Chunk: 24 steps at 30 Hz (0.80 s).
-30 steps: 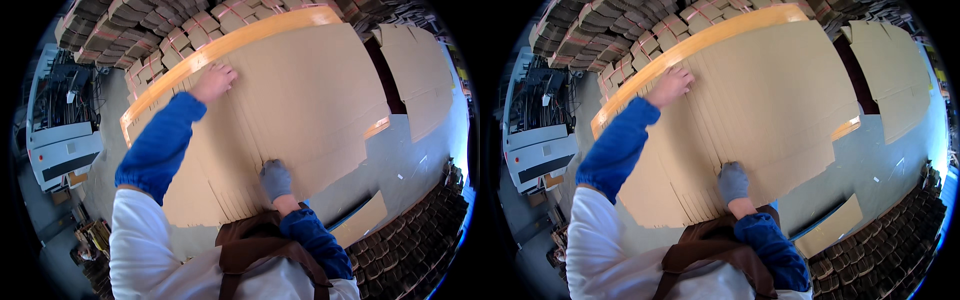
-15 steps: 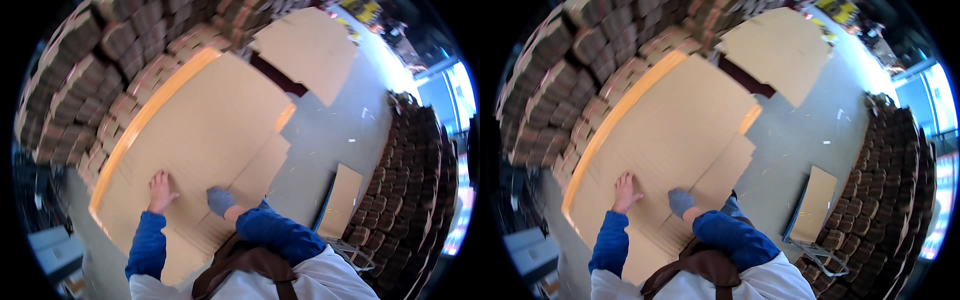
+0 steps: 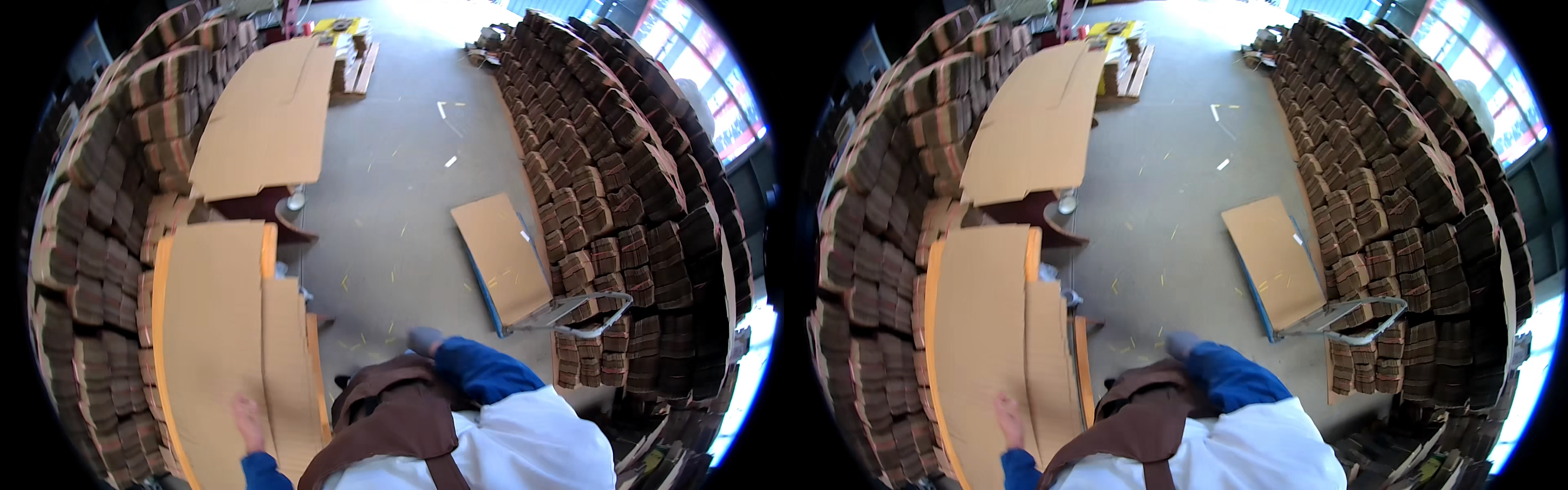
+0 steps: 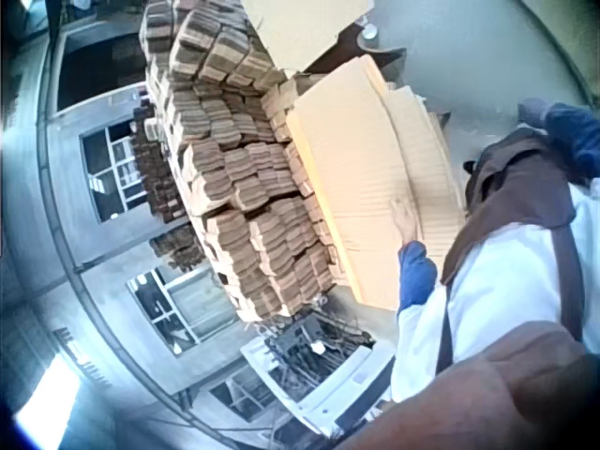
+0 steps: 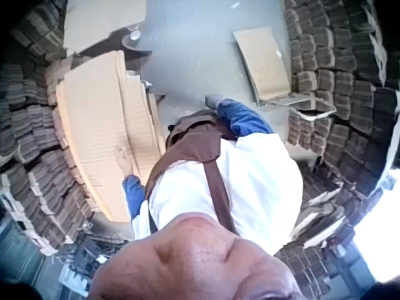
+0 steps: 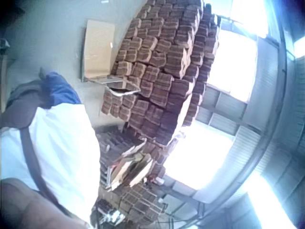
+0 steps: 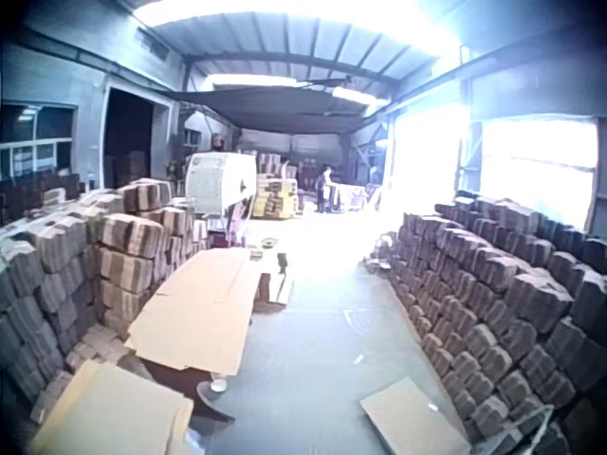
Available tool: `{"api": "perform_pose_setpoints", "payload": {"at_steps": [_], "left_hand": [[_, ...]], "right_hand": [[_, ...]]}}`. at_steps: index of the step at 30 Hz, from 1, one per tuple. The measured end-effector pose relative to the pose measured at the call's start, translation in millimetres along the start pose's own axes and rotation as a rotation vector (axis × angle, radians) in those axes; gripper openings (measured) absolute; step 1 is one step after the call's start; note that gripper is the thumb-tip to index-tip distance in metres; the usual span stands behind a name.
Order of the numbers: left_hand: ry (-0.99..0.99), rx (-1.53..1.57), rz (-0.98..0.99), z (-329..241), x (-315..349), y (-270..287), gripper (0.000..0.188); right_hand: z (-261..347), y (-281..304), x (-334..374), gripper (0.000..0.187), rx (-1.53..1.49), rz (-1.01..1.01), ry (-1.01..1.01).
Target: The person aligns a large corrugated cardboard sheet on a work surface, then uses a brush to apply a white adhesive in a zigzag pattern across the surface. The person repeatedly dips the brush into a small container to reload adhesive and continues spreading it over the cardboard.
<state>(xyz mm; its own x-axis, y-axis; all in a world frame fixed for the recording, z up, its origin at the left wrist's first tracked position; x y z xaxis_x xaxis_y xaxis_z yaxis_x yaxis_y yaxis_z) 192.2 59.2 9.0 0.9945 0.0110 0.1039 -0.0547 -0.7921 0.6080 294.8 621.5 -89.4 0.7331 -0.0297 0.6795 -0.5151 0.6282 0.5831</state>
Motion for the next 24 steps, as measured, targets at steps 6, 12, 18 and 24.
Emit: {"api": "perform_pose_setpoints", "payload": {"at_steps": [6, 12, 18, 24], "left_hand": [[0.342, -0.162, 0.521, -1.1, 115.0, -187.3, 0.026], [0.617, -0.042, 0.693, -64.6, 100.8, -292.6, 0.025], [0.599, 0.028, 0.75, -124.4, 44.2, -349.4, 0.024], [0.753, -0.002, 0.765, -121.3, 8.2, -379.4, 0.024]], "right_hand": [[-274.7, -13.2, 155.7, 0.034, -0.086, -0.008, -0.578], [-365.2, -55.3, 253.3, 0.039, -0.238, 0.028, -0.816], [-363.9, -64.4, 203.2, 0.041, -0.281, 0.008, -0.685], [-340.5, 42.3, 133.2, 0.036, -0.705, -0.2, -0.631]]}}
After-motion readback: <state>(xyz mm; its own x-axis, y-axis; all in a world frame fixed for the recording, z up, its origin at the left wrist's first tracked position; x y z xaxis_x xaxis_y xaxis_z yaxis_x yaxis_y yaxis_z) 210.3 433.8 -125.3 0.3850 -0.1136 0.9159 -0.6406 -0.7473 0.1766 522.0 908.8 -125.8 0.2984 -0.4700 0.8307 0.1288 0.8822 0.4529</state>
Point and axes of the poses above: each hand's wrist, its own x-axis away from the middle knuckle, its own y-axis out of the back of the hand, z = x × y, the point moved 3 cm from there along -x, towards the middle knuckle, and after that the axes turned 3 degrees about -x, right-handed, at the moved point
